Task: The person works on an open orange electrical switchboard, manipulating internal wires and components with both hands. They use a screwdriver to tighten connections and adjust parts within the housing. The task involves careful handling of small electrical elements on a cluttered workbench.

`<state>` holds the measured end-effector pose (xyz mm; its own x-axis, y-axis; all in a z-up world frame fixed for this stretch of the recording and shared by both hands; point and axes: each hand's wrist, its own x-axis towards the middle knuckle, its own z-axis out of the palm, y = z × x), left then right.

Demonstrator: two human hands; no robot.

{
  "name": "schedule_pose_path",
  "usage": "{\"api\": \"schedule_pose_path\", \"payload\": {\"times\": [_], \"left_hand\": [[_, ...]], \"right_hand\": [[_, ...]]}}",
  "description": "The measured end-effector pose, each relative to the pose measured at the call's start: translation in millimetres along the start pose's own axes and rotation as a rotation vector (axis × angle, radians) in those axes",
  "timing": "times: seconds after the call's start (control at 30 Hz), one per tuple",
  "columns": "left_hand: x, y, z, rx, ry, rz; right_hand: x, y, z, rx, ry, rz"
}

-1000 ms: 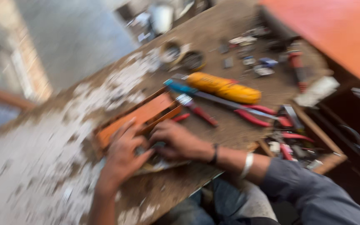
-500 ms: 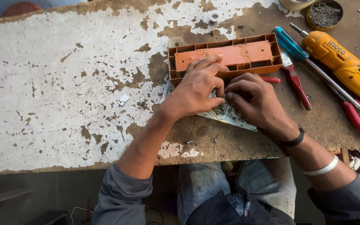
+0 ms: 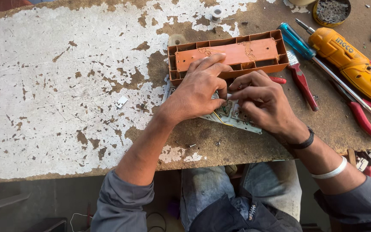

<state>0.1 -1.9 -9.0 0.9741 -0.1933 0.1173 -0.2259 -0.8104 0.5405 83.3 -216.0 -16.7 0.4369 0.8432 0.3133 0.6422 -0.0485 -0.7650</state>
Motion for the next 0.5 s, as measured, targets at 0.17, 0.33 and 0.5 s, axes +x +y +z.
{"api": "schedule_pose_path", "payload": {"times": [0.17,0.33,0.5], "left_hand": [[0.0,1.2,-1.2,0.003,-0.007,-0.014],[-0.6,2.2,-2.0,-0.004,0.004,-0.005],[-2.2,0.8,-1.8,-0.011,0.020,0.012]], "right_hand": [[-0.6,3.0,9.0,-0.109,0.082,-0.041],[-3.0,2.9,7.0,-0.138,0.148,-0.034],[-3.9,1.1,8.1,-0.147,0.135,-0.038]]}}
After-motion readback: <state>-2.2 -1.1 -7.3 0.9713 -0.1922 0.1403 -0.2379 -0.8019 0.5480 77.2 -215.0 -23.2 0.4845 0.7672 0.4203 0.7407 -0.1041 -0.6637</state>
